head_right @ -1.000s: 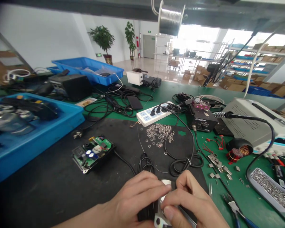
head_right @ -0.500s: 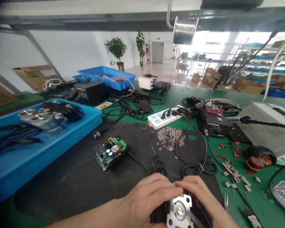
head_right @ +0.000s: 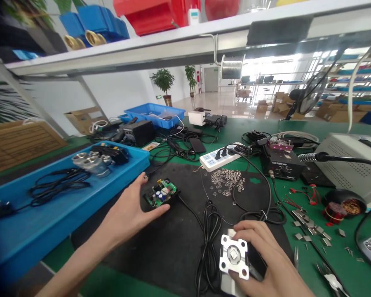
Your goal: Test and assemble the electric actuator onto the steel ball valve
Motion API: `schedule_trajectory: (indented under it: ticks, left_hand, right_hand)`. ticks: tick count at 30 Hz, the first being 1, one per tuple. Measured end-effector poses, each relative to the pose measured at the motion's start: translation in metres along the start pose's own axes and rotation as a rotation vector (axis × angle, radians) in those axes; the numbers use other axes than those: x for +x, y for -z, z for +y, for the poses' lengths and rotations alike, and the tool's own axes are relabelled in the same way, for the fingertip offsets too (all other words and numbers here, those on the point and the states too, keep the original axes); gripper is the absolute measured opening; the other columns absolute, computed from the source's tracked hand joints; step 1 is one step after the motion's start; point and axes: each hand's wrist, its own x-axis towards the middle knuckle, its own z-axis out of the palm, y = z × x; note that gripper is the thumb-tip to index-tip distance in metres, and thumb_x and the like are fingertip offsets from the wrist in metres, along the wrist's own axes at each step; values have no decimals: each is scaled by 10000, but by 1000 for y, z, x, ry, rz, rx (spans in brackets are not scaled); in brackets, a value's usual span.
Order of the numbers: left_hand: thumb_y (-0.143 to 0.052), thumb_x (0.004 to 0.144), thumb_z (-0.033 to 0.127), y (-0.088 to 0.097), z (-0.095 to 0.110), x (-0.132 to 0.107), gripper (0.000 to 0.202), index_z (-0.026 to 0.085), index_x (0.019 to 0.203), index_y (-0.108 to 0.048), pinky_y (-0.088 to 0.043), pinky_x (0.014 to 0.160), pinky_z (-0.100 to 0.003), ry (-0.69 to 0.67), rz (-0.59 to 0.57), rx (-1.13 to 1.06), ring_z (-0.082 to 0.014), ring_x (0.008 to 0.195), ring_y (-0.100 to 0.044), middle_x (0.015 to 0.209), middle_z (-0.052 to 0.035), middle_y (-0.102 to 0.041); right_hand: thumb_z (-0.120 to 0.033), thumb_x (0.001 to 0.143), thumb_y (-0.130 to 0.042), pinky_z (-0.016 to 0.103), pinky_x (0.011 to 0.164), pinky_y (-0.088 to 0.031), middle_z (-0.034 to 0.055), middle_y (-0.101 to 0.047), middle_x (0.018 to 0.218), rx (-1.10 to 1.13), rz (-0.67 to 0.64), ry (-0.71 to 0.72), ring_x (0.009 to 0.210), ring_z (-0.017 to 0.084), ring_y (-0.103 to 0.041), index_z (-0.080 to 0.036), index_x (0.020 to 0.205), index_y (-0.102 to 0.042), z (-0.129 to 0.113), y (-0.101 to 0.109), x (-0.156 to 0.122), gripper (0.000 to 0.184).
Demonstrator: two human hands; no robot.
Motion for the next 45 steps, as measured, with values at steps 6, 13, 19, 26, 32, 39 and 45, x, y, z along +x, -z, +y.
schedule_trajectory:
  ticks: [6, 13, 19, 26, 32, 39, 45]
  left_hand:
    - [-773, 737, 542, 12, -16, 40, 1073, 216, 1609, -239, -505, 1050, -409, -147, -322, -148, -322, 1225, -653, 1405, -123, -623]
    - [-793, 705, 597, 17, -29, 62, 1092, 221, 1603, -298, -478, 1097, -428, -243, -466, -169, -348, 1311, -601, 1508, -142, -555]
    - [-823, 630, 678, -12, -26, 47, 1256, 155, 1611, -238, -337, 1191, -545, -165, -322, -141, -455, 1459, -410, 1598, -230, -403]
    - [-941, 529, 486, 19, -29, 66, 1177, 265, 1550, -399, -427, 1149, -416, -245, -512, -266, -346, 1339, -572, 1464, -95, -591]
    - [-982, 464, 376, 34, -35, 65, 1246, 297, 1561, -395, -382, 1195, -390, -184, -552, -367, -319, 1394, -532, 1511, -73, -559]
    - [-869, 636, 645, -15, -9, 3, 1430, 153, 1641, 22, -277, 1216, -603, 242, -54, -426, -456, 1478, -378, 1605, -281, -328]
    - [-944, 570, 549, -38, 17, -11, 1330, 249, 1617, -180, -205, 1241, -640, 423, 159, -690, -467, 1505, -316, 1640, -210, -305]
  right_hand:
    - [-157, 790, -717, 411, 1034, -488, 97, -585, 1323, 132, 64, -30, 1249, 264, -590, -259, 1145, -584, -5, -6, 1, 393]
    - [-157, 762, -710, 402, 1030, -448, 64, -617, 1279, 309, 89, -101, 1214, 258, -591, -265, 1063, -587, -15, -3, 3, 343]
    - [-284, 765, -724, 394, 992, -461, 25, -693, 1212, 466, 159, -309, 1111, 247, -654, -264, 1035, -587, -12, -7, 2, 304]
    - [-461, 799, -742, 419, 999, -476, 62, -699, 1282, 581, 273, -428, 1127, 263, -675, -264, 1022, -558, -10, -14, 0, 350]
    - [-558, 794, -745, 326, 764, -519, 27, -742, 1005, 588, 335, -502, 862, 217, -692, -259, 1002, -550, -14, -9, 0, 412]
    - [-559, 756, -787, 330, 798, -550, 39, -745, 1033, 606, 415, -484, 876, 218, -704, -256, 943, -566, -14, -18, 1, 420]
    - [-529, 818, -762, 353, 898, -561, 58, -720, 1185, 593, 297, -425, 1001, 229, -711, -258, 989, -549, -16, -27, -4, 385]
